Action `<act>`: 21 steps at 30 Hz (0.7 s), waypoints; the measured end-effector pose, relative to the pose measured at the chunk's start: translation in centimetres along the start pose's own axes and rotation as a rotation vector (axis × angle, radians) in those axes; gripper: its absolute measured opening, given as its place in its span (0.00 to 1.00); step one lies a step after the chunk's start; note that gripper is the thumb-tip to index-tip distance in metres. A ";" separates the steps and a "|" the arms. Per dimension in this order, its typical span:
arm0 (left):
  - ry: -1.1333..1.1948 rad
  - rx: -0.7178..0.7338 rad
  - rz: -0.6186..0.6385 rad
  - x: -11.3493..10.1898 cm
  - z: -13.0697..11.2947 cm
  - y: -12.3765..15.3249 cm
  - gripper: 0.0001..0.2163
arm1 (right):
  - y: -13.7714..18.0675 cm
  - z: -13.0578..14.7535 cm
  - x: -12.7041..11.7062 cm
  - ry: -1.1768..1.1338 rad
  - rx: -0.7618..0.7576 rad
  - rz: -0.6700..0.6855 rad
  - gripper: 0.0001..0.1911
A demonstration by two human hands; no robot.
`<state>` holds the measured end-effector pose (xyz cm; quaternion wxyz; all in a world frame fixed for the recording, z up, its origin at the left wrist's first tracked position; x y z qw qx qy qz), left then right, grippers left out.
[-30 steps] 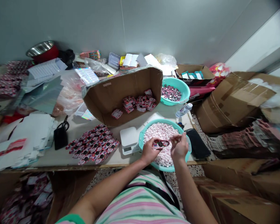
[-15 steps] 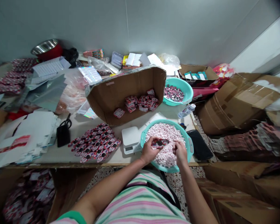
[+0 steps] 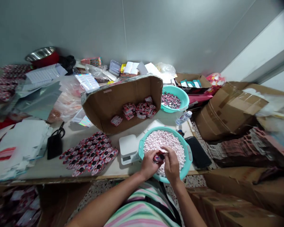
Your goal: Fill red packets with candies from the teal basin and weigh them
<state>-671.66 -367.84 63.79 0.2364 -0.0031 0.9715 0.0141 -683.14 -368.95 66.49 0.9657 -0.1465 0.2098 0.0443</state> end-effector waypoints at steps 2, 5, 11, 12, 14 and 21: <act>0.001 0.005 -0.002 0.1 0.1 0.2 0.14 | 0.5 0.0 1.7 0.113 -0.058 0.108 0.18; 0.030 -0.014 0.002 0.4 0.8 0.5 0.15 | 1.4 -0.3 3.2 0.221 -0.094 0.204 0.23; 0.186 -0.103 -0.040 -0.7 1.6 0.4 0.17 | 0.6 -2.1 -0.4 0.113 -0.013 0.004 0.24; 0.213 -0.101 -0.061 -1.2 1.4 0.3 0.17 | 0.4 -3.3 -1.6 0.087 0.042 -0.079 0.23; 0.263 -0.086 -0.102 -2.3 1.0 0.1 0.16 | 0.1 -6.1 -2.7 0.085 0.145 -0.149 0.22; 0.279 -0.039 -0.176 -4.9 0.3 -0.2 0.15 | 2.0 -10.1 3.8 0.361 0.060 0.152 0.21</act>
Point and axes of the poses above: each hand's wrist, its own y-axis away from the middle knuckle, its own x-axis out of the palm, z = x × y, the point moved 10 cm from there along -y, towards the middle knuckle, and after that the axes turned 6 degrees about -y, right-handed, at the moved point
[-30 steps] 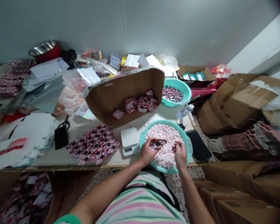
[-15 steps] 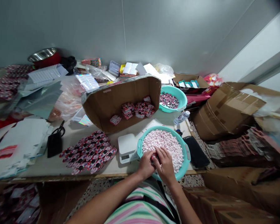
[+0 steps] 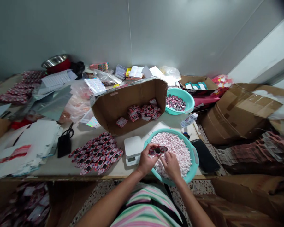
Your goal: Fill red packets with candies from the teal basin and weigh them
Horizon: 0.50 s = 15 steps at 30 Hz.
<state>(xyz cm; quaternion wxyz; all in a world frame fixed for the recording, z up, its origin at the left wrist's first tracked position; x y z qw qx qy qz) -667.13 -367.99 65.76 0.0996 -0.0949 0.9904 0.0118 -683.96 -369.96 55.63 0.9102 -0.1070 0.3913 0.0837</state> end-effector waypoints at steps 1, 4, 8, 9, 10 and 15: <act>-0.003 0.010 -0.002 -0.1 -0.1 0.0 0.15 | 0.3 0.2 0.5 0.033 -0.016 -0.013 0.22; 0.005 0.041 -0.007 -0.4 -0.6 0.2 0.15 | 0.6 0.0 1.1 0.040 0.017 -0.037 0.21; -0.053 0.039 0.024 -0.3 -1.1 0.3 0.16 | 0.3 -1.2 1.3 -0.088 0.115 0.060 0.18; -0.074 0.034 0.025 -0.3 -1.1 0.3 0.16 | 0.2 -1.4 1.0 -0.131 0.144 0.060 0.19; -0.091 0.031 0.022 -0.3 -1.1 0.3 0.16 | 0.1 -1.6 0.6 -0.186 0.182 0.042 0.19; -0.138 0.016 -0.004 -0.3 -0.3 0.7 0.17 | 0.0 -3.7 -1.6 -0.791 0.551 -0.222 0.21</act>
Point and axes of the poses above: each hand's wrist, its own y-axis away from the middle knuckle, its own x-axis out of the palm, z = x × y, the point moved 10 cm from there along -y, towards the middle knuckle, and after that the axes turned 6 degrees about -y, right-handed, at the moved point
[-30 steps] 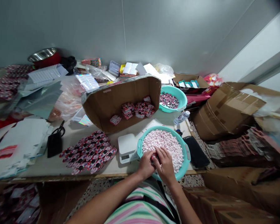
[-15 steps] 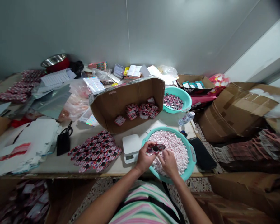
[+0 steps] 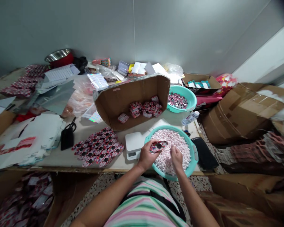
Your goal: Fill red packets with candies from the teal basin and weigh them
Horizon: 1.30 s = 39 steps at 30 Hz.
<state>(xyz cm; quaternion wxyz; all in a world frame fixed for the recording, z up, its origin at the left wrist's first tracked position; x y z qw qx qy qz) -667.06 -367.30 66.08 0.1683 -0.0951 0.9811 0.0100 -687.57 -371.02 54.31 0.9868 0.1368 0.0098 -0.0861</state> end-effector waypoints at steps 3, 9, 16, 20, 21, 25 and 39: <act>-0.062 -0.025 0.005 0.5 1.0 0.4 0.18 | -0.3 0.2 0.4 -0.358 0.241 0.004 0.17; -0.225 0.010 0.100 2.5 1.1 1.2 0.19 | 0.3 5.7 2.6 -0.712 0.290 0.158 0.11; -0.313 0.087 0.168 4.1 0.2 1.8 0.17 | 3.0 6.7 4.8 -0.786 0.258 0.033 0.14; -0.336 0.085 0.170 4.2 0.4 1.9 0.17 | 3.8 6.7 5.5 -0.745 0.242 0.039 0.19; -0.339 0.081 0.171 4.2 0.4 1.9 0.17 | 3.9 6.9 5.5 -0.723 0.233 0.041 0.19; -0.350 0.083 0.178 4.2 0.4 1.9 0.17 | 4.1 7.4 5.6 -0.690 0.203 0.018 0.21; -0.315 0.090 0.161 4.2 0.3 1.9 0.15 | 4.0 6.8 5.5 -0.661 0.232 -0.035 0.24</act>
Point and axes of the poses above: each hand's wrist, its own y-axis away from the middle knuckle, its own x-axis out of the palm, z = x × y, the point moved 10 cm from there along -y, towards the middle knuckle, and after that the axes turned 6 degrees about -y, right-handed, at the moved point
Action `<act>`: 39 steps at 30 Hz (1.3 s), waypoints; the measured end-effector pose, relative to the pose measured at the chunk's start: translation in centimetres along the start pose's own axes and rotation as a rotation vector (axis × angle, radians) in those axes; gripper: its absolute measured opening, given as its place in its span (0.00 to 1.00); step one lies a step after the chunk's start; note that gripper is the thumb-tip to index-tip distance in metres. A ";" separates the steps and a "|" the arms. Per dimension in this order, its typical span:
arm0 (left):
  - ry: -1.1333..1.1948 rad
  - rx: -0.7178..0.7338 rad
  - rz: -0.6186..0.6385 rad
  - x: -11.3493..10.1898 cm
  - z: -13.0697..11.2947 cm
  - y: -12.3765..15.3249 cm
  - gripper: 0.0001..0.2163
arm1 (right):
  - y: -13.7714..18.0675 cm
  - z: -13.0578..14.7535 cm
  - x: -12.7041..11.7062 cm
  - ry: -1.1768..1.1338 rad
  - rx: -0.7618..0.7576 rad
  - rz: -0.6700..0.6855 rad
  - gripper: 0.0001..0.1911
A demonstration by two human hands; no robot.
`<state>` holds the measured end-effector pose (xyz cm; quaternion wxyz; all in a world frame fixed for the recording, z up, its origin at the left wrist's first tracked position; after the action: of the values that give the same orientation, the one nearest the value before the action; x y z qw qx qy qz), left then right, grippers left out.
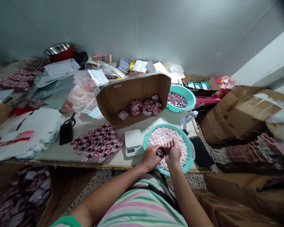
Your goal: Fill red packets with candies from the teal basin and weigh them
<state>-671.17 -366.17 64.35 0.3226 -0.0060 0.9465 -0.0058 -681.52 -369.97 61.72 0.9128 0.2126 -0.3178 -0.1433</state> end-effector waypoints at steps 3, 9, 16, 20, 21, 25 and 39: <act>0.023 -0.013 -0.007 0.0 0.3 -0.1 0.16 | -0.2 -0.1 0.1 -0.030 0.025 0.009 0.24; 0.238 -0.069 -0.025 -0.2 1.2 -0.1 0.17 | -2.0 2.9 -0.9 -0.177 -0.023 0.016 0.21; 0.572 -0.141 -0.142 -1.5 2.0 -0.5 0.17 | -4.8 4.9 -6.9 -0.222 -0.049 -0.143 0.15; 0.582 -0.133 -0.168 -2.1 1.7 -0.7 0.16 | -4.6 1.8 -10.2 -0.192 0.077 -0.317 0.05; 0.575 -0.127 -0.174 -2.3 1.6 -0.8 0.16 | -4.4 1.0 -10.7 -0.196 0.111 -0.347 0.04; 0.518 -0.131 -0.215 -3.0 1.6 -0.7 0.15 | -4.2 -1.1 -11.4 -0.205 0.183 -0.334 0.06; 0.158 -0.090 -0.318 -5.2 2.0 -0.6 0.15 | -3.1 -0.1 -8.2 -0.010 0.063 -0.077 0.16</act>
<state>-665.86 -366.74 65.96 0.2419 -0.1694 0.9553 -0.0147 -688.09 -369.36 55.89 0.8979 0.2529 -0.3181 -0.1693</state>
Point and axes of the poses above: each hand's wrist, its own y-axis away from the middle knuckle, its own x-axis out of the palm, z = x × y, the point moved 10 cm from there along -y, towards the middle knuckle, and after that the axes turned 6 degrees about -y, right-handed, at the moved point
